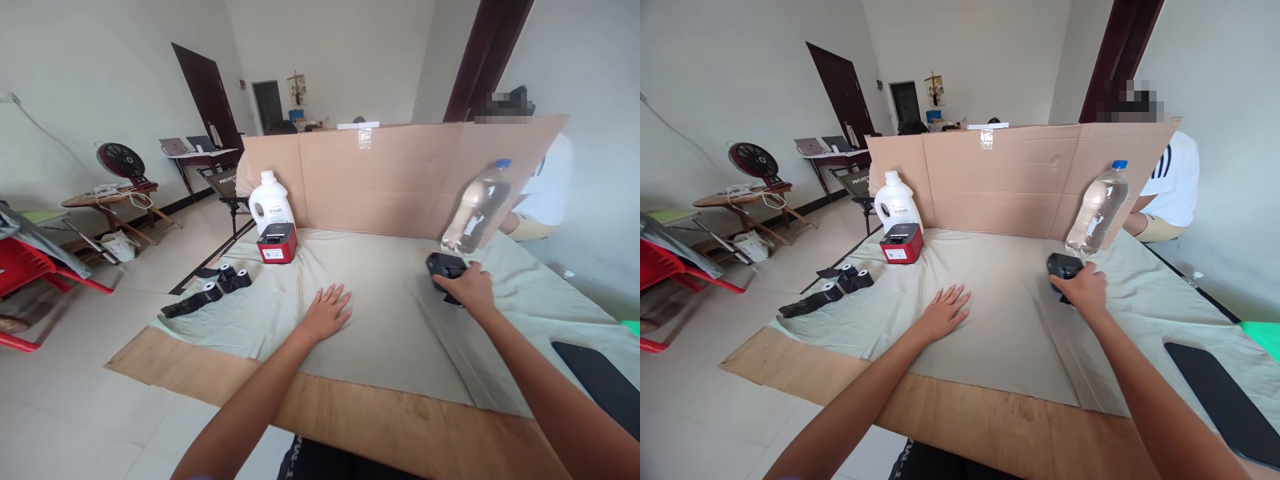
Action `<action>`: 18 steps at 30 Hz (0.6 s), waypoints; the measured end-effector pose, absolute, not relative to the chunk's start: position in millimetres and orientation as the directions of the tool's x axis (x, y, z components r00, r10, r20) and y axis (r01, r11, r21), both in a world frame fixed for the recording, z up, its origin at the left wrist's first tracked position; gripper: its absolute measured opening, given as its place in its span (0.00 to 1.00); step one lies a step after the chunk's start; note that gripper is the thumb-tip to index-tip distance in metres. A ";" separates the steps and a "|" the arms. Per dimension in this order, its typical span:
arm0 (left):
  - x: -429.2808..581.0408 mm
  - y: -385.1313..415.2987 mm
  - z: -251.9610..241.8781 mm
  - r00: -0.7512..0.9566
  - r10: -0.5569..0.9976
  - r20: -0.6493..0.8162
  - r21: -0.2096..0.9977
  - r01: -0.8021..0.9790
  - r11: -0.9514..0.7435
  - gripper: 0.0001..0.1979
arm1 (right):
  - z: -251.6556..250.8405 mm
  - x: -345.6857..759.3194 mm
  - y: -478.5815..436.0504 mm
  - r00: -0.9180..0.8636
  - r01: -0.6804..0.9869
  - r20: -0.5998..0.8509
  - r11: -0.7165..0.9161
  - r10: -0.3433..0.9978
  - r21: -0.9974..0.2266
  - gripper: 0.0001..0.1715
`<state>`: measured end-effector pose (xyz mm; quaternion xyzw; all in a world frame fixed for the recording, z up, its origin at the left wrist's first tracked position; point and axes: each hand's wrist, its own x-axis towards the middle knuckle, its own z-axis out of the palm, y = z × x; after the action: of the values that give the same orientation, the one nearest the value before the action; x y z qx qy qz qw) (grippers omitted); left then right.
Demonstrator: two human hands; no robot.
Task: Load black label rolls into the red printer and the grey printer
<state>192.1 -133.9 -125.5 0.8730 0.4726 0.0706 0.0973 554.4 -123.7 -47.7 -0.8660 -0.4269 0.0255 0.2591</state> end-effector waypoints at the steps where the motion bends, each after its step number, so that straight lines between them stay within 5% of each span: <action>1: 190.1 -135.9 -126.8 0.543 0.839 0.029 0.236 0.812 -0.534 0.31 | -46.9 531.8 -128.3 0.571 0.763 0.158 -0.451 0.805 -0.462 0.59; 6: 185.6 -137.9 -123.9 0.534 0.845 0.022 0.245 0.817 -0.523 0.30 | -51.8 425.5 -140.3 0.403 0.825 0.090 -0.319 0.911 -0.465 0.60; 18: 185.2 -138.2 -122.5 0.545 0.838 0.031 0.278 0.800 -0.531 0.31 | -69.2 339.8 -132.9 0.433 0.832 0.091 -0.358 0.897 -0.424 0.54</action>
<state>185.2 -138.2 -122.5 0.8711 0.4702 0.0805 0.1164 339.8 -132.9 -69.2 -0.8203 -0.5268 0.0782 0.2085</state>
